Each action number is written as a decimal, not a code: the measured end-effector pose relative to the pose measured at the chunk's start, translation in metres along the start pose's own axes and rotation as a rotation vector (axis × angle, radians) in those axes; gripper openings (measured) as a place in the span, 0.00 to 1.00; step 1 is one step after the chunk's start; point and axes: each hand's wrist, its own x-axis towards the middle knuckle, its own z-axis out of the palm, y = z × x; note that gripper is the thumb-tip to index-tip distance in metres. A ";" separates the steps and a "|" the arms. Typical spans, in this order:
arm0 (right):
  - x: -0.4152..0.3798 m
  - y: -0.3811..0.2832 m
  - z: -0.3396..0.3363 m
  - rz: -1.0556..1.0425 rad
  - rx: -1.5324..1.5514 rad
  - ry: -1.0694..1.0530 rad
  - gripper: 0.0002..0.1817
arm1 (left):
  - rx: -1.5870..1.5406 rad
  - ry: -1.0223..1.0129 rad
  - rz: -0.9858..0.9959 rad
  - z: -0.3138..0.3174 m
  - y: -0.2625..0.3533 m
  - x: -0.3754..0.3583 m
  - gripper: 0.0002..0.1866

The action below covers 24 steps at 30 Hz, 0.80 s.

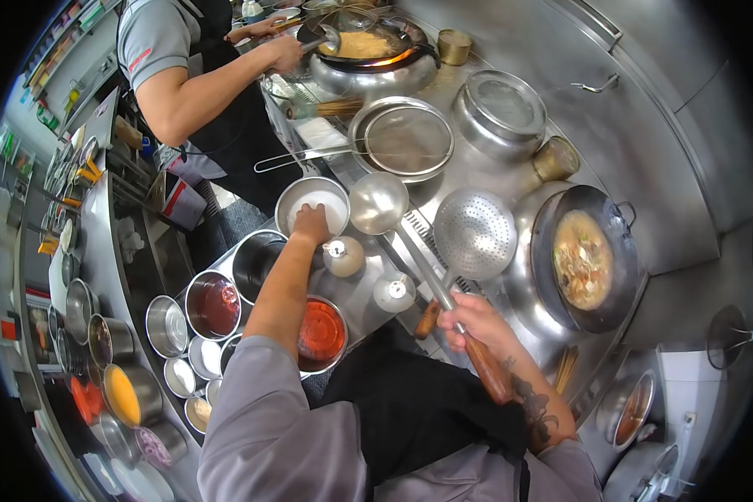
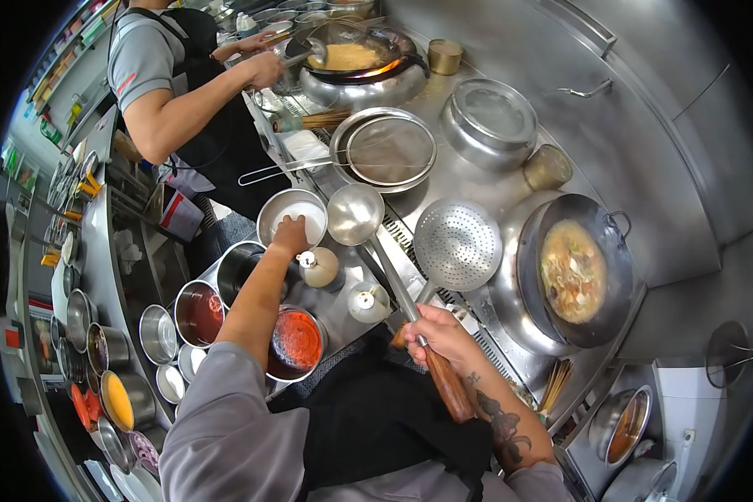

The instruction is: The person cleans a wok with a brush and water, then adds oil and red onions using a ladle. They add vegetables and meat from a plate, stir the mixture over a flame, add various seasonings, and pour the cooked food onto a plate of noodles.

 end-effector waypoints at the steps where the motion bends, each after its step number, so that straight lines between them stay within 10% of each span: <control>1: 0.000 -0.001 0.001 -0.003 0.004 0.003 0.08 | -0.007 0.005 0.002 0.001 0.000 0.001 0.40; 24: 0.006 -0.002 0.003 -0.002 0.008 0.001 0.01 | -0.029 0.033 0.041 0.003 0.000 0.008 0.32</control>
